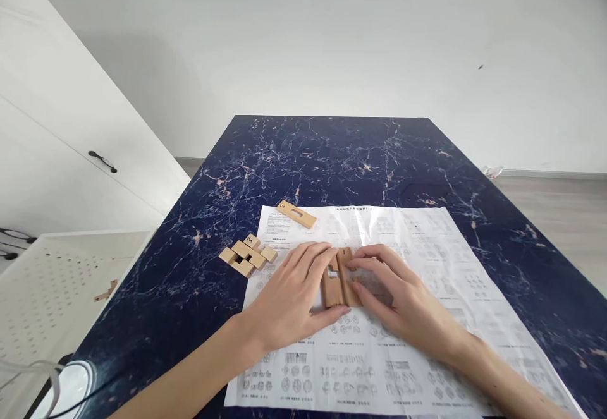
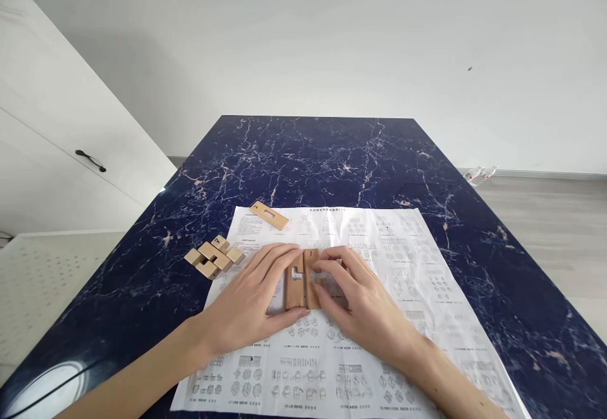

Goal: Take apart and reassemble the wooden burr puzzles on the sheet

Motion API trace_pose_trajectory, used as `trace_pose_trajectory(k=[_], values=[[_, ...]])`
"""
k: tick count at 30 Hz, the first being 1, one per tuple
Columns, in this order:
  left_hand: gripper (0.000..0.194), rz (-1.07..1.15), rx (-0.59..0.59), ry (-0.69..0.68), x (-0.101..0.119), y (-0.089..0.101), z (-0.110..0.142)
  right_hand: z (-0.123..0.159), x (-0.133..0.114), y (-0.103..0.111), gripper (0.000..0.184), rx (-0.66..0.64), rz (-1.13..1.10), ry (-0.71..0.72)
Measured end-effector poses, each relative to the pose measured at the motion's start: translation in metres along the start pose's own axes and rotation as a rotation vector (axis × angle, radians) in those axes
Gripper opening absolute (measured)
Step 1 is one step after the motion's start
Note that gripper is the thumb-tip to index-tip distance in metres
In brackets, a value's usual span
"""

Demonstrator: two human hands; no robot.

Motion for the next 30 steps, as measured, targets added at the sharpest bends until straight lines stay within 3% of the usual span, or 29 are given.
trace_pose_trajectory(k=[14,19,26,30], values=[[0.078,0.006,0.021,-0.012,0.001,0.000,0.001,0.001,0.006,0.000,0.029,-0.013,0.001,-0.044],[0.077,0.004,0.005,-0.015,-0.002,0.004,0.000,0.000,-0.001,-0.002,0.019,-0.049,0.052,0.042],[0.084,-0.029,0.001,-0.014,-0.006,0.006,0.001,0.000,-0.001,-0.004,0.014,-0.063,0.063,0.049],[0.061,-0.061,0.087,0.019,-0.009,0.015,0.000,0.000,-0.006,-0.005,0.023,-0.077,0.067,0.070]])
Point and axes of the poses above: each hand's wrist, its own z-axis away from the middle knuckle, its own y-axis out of the back of the hand, x = y × z, the point moved 10 cm from there along -z, towards the middle knuckle, and after that the axes turned 1 degree about -z, right-handed, at the moved point
